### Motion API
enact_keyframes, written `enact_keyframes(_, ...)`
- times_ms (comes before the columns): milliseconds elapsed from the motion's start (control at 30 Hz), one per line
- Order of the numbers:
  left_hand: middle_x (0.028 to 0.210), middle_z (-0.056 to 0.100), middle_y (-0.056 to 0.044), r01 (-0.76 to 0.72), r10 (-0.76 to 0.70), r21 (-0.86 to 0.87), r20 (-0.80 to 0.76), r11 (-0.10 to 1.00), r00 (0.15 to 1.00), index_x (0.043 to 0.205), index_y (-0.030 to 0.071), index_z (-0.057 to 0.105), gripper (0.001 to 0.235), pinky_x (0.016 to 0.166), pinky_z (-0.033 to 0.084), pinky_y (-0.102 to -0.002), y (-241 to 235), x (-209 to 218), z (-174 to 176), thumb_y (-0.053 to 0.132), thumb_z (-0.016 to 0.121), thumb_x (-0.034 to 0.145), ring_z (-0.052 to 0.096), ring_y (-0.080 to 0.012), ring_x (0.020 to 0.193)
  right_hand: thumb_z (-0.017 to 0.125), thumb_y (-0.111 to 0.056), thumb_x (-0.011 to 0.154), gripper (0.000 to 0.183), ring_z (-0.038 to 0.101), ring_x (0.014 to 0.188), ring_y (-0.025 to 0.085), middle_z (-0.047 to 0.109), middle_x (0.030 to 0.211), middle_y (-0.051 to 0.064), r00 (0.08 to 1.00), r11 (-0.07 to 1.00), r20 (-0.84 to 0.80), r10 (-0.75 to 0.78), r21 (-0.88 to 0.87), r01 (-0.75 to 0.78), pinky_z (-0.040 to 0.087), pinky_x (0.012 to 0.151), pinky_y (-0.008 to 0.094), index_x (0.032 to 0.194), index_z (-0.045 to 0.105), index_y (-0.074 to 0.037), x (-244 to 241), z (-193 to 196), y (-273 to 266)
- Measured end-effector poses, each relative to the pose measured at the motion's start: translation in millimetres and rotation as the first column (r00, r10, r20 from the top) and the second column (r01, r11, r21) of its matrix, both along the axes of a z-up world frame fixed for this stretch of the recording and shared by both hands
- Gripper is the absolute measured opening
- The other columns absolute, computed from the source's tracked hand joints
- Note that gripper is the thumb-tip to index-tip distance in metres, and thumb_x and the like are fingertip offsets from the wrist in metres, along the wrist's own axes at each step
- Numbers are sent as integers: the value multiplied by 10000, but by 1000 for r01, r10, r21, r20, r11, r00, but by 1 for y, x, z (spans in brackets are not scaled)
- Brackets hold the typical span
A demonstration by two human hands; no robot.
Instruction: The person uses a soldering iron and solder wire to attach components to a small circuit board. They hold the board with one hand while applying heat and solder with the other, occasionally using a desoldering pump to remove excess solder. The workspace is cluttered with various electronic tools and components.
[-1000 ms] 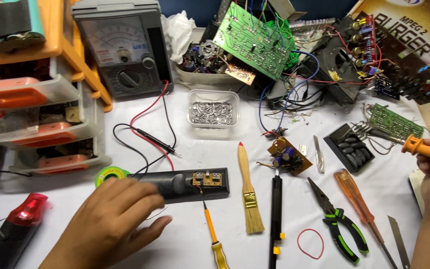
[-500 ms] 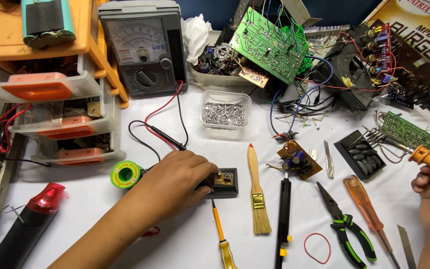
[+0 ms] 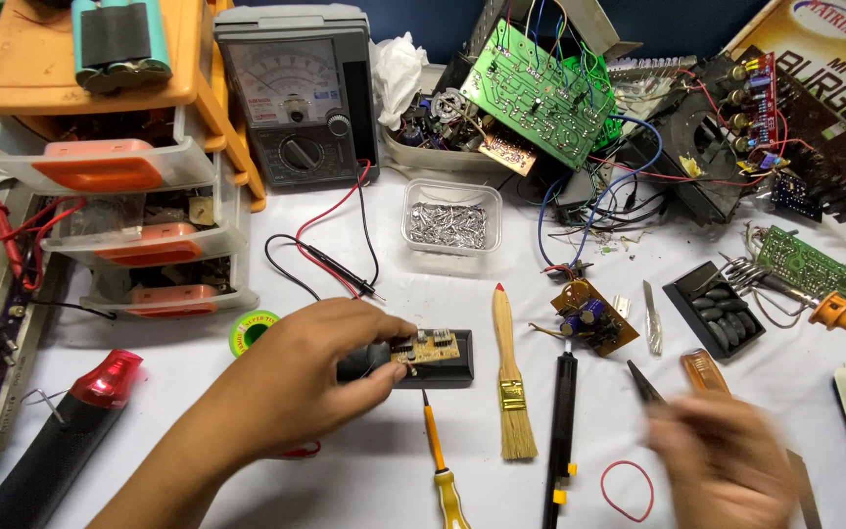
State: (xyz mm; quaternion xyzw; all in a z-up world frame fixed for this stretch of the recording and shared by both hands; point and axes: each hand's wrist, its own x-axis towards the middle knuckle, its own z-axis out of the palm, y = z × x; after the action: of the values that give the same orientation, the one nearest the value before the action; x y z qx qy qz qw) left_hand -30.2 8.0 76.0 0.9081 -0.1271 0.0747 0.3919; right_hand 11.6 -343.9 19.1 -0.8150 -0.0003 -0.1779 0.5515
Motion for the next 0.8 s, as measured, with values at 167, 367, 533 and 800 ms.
enact_keyframes(167, 1038, 779, -55, -67, 75, -73, 112, 995, 991, 1126, 81, 715, 269, 863, 544, -348, -8, -27, 1, 196, 719, 883, 721, -235, 939, 797, -117, 794, 385, 778, 902, 161, 815, 1066, 88, 729, 750, -226, 646, 11, -661, 635, 871, 273, 1173, 762, -58, 17, 48, 79)
enact_keyframes(367, 1016, 778, -32, -101, 120, -126, 153, 987, 981, 1102, 81, 726, 245, 872, 518, -350, -8, -34, -8, 175, 729, 876, 706, -219, 939, 810, -79, 807, 362, 762, 951, 171, 831, 1061, 112, 573, 665, -343, 745, 318, -676, 597, 901, 282, 1162, 768, -22, 16, 29, 108)
enact_keyframes(533, 981, 763, -18, -101, 120, -107, 192, 989, 974, 1096, 92, 722, 244, 840, 473, -349, -10, -31, -17, 175, 742, 867, 690, -215, 936, 828, -78, 794, 278, 773, 990, 193, 833, 1070, 136, 597, 677, -321, 735, 335, -655, 609, 902, 304, 1052, 784, 17, 15, 4, 105)
enact_keyframes(800, 969, 741, -3, -91, 104, -74, 190, 993, 976, 1116, 116, 729, 259, 799, 442, -351, -6, -30, -27, 195, 754, 870, 664, -206, 906, 817, -28, 801, 162, 773, 1065, 240, 823, 1103, 201, 614, 650, -222, 757, 342, -678, 613, 941, 346, 928, 717, -26, 15, -10, 108)
